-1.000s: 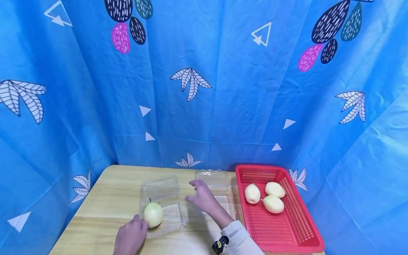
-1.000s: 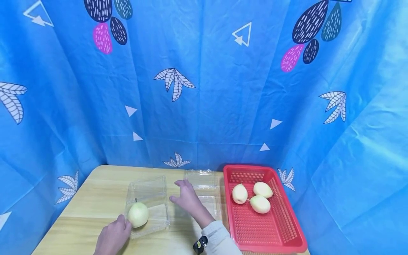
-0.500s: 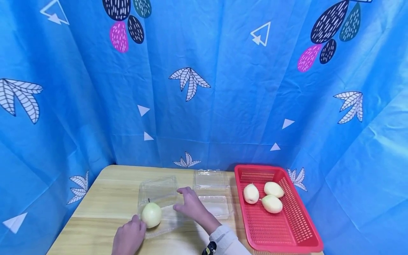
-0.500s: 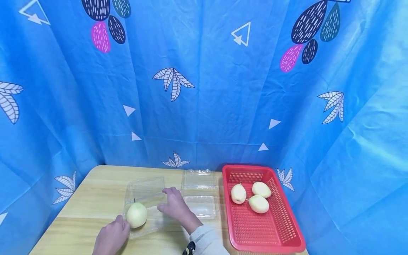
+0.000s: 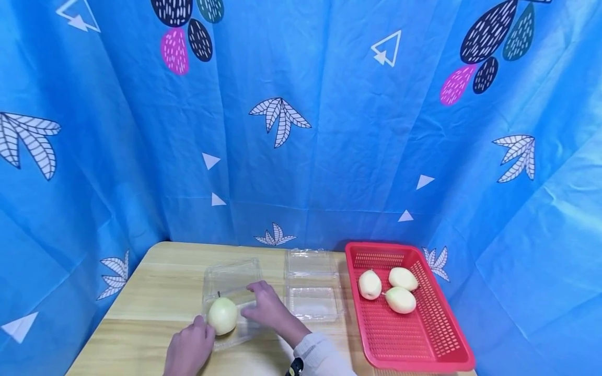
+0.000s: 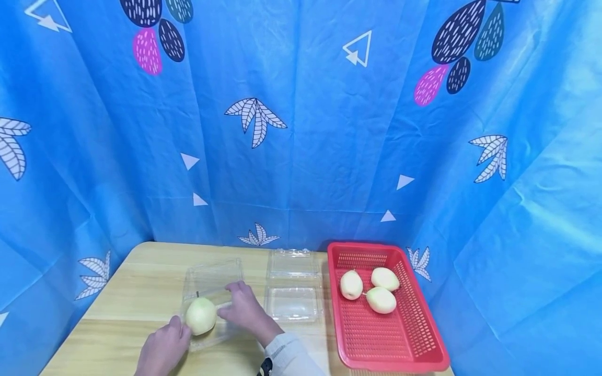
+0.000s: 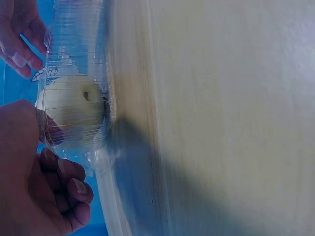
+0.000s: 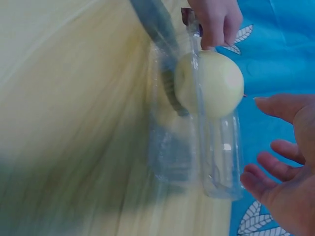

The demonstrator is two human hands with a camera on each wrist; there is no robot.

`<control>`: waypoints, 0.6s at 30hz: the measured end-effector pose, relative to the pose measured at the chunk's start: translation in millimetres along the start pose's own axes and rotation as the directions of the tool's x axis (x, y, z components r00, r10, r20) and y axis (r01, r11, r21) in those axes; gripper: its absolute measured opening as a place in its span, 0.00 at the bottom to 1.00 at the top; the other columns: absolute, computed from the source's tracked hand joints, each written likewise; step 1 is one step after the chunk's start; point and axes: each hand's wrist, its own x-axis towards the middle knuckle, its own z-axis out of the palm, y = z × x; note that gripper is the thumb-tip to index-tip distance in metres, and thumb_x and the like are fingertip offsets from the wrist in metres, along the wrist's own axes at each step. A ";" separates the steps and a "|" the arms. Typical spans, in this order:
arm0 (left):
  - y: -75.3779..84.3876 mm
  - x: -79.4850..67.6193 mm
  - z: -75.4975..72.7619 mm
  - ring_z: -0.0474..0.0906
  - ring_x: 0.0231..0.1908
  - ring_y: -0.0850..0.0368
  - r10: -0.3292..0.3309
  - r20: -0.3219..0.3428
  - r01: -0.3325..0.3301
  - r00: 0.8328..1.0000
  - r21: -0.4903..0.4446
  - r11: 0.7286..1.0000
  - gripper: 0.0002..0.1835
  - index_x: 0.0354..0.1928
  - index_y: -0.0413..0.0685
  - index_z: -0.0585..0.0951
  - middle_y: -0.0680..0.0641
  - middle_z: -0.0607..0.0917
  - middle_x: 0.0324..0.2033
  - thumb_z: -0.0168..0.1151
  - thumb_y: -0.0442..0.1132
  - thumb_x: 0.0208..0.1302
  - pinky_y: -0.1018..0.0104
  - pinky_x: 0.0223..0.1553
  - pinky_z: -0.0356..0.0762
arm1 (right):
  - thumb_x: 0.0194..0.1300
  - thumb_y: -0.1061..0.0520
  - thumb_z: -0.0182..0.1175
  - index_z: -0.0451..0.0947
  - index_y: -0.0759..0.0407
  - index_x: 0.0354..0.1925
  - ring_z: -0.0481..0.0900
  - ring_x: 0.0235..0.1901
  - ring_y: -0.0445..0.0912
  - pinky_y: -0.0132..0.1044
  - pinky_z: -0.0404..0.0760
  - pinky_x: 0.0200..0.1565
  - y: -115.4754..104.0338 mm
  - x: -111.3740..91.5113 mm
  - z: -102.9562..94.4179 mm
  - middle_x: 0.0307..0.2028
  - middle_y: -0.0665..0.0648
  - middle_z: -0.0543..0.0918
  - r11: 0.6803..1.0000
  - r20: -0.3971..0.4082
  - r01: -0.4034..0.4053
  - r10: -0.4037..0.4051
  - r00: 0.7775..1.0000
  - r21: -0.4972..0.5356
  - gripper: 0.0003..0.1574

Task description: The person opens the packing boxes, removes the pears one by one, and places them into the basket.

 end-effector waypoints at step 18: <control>-3.9 -1.2 3.6 0.68 0.16 0.56 0.033 -0.037 -0.033 0.999 0.007 0.999 0.12 0.29 0.42 0.72 0.51 0.70 0.15 0.54 0.39 0.73 0.62 0.18 0.65 | 0.54 0.46 0.78 0.77 0.57 0.64 0.81 0.61 0.49 0.40 0.82 0.63 -6.5 6.0 37.4 0.63 0.54 0.80 0.999 0.053 -0.039 0.039 0.998 0.001 0.42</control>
